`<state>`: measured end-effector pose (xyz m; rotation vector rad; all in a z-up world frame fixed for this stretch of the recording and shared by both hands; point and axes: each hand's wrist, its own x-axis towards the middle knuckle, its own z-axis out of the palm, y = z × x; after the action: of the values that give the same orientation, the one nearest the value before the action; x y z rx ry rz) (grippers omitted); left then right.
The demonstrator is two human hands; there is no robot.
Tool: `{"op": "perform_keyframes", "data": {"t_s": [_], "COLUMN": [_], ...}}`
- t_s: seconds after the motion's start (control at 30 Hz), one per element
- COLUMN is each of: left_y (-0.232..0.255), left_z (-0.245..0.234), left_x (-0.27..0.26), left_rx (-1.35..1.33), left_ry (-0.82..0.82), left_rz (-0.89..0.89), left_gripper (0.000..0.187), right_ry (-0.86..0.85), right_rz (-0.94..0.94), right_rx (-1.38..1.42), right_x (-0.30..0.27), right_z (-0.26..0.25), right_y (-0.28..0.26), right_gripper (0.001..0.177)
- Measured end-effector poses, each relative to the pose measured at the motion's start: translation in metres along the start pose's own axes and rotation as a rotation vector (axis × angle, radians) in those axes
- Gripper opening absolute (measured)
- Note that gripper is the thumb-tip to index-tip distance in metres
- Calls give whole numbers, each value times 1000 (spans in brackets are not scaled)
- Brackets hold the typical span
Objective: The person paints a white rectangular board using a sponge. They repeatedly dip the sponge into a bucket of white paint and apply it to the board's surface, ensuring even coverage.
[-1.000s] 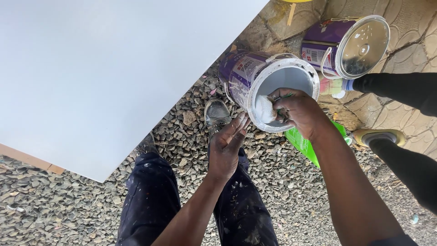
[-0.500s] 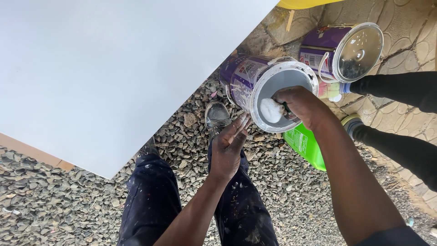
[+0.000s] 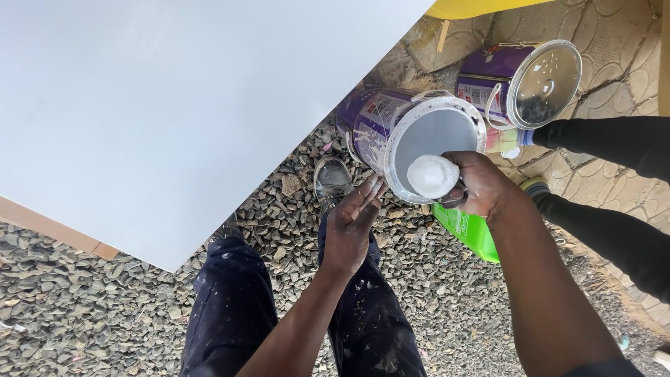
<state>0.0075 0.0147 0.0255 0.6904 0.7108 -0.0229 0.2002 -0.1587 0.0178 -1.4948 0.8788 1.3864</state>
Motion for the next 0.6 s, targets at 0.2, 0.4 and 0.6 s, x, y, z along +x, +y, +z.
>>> {"op": "perform_keyframes", "data": {"t_s": [0.2, 0.4, 0.6], "left_y": [-19, -35, -22], "left_z": [-6, -7, -4], "left_x": [4, 6, 6], "left_rx": [-34, -105, -87], "left_ry": [20, 26, 21], "left_rz": [-24, -53, -69], "left_gripper": [45, 45, 45], "right_ry": [114, 198, 102], "right_rz": [-120, -237, -95], "right_rx": [-94, -336, -364], "right_x": [-25, -23, -33], "right_z": [11, 41, 58], "right_y": [-2, 2, -17], "right_gripper": [29, 30, 27]}}
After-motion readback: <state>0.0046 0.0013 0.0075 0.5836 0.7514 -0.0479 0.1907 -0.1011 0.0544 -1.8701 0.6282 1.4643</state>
